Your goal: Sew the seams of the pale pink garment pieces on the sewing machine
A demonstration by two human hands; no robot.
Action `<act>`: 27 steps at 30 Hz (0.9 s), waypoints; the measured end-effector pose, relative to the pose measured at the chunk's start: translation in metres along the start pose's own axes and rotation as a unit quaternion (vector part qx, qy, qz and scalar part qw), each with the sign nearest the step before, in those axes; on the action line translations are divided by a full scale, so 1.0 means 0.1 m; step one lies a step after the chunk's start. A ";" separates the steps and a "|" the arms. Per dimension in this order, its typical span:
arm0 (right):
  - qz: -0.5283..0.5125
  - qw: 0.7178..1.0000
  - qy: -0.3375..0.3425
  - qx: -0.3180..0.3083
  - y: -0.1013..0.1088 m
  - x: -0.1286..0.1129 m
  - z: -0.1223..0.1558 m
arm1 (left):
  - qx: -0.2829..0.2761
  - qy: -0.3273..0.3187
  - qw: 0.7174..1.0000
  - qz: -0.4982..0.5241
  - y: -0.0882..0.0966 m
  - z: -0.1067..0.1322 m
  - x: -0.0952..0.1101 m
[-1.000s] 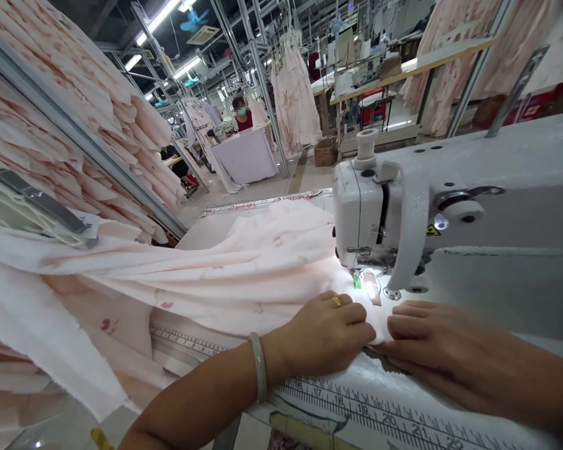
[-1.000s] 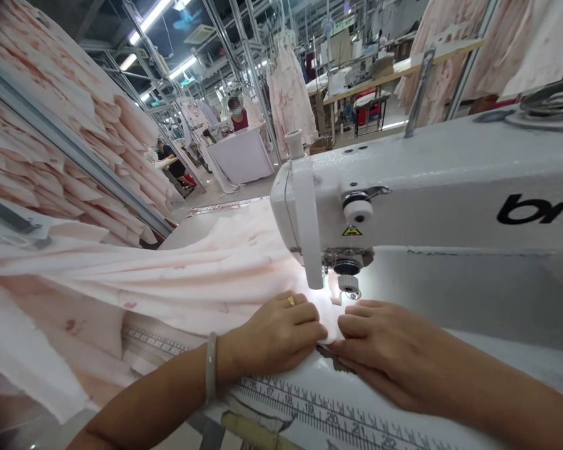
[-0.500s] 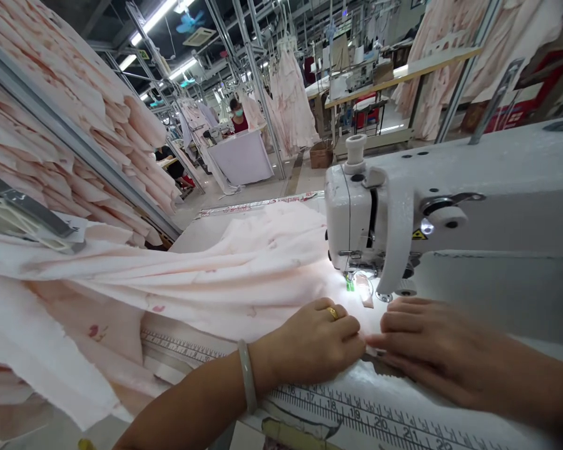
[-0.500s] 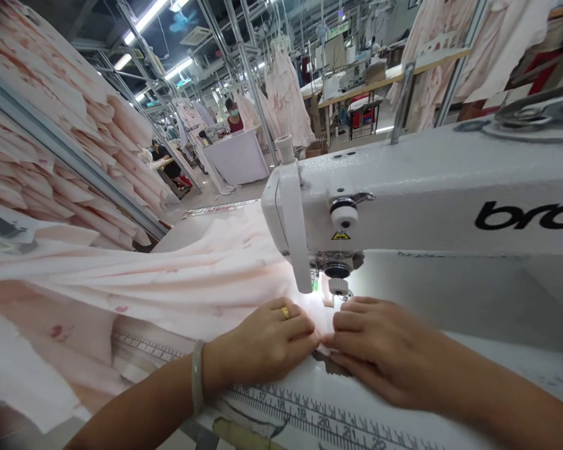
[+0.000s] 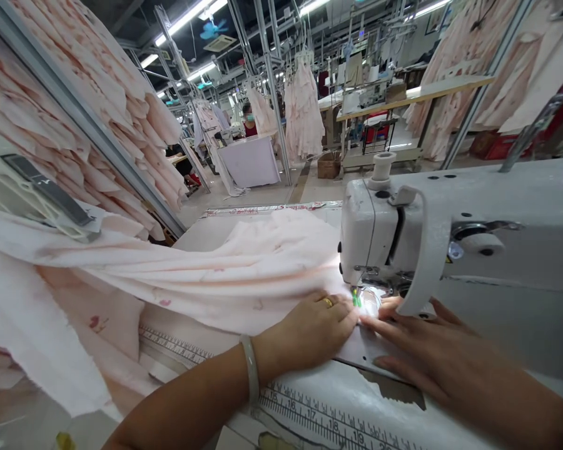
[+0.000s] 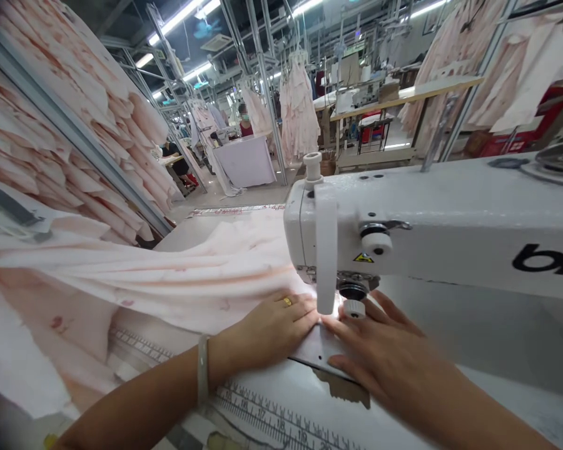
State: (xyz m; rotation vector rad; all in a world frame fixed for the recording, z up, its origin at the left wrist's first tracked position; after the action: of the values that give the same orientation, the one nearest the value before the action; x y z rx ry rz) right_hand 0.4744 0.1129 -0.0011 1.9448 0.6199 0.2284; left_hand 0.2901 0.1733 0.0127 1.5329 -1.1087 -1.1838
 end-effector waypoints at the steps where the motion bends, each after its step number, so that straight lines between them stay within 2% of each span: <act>1: 0.007 1.000 0.007 -0.001 -0.04 0.03 0.03 | -0.002 0.006 1.000 0.007 -0.01 -0.01 -0.02; 3: 0.013 1.000 0.018 -0.008 -0.09 0.07 0.07 | -0.010 0.015 0.999 0.030 -0.03 -0.02 -0.06; 8: -0.029 0.994 -0.055 -0.087 -0.18 0.17 0.09 | -0.021 0.018 0.997 0.069 -0.04 -0.02 -0.12; 10: -0.042 0.991 -0.074 -0.099 -0.19 0.19 0.09 | -0.026 0.014 0.997 0.066 -0.04 -0.03 -0.14; 19: -0.017 0.998 -0.038 -0.036 -0.13 0.16 0.05 | -0.029 0.047 0.996 0.073 -0.08 -0.07 -0.21; 27: -0.028 0.999 -0.031 -0.010 -0.10 0.16 0.01 | -0.031 0.066 0.993 0.090 -0.10 -0.07 -0.24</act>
State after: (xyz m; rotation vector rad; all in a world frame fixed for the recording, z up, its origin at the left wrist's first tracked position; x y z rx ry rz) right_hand 0.4856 0.1237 -0.0121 1.9054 0.6275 0.1384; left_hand 0.2946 0.1996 0.0086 1.4102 -1.0876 -0.9725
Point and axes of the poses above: each hand's wrist, its own z-axis away from the middle knuckle, its own y-axis out of the back of the hand, x = y × z, the point moved 5 cm from there along -z, towards the middle knuckle, and after that the axes turned 5 degrees about -y, right-handed, at the moved point
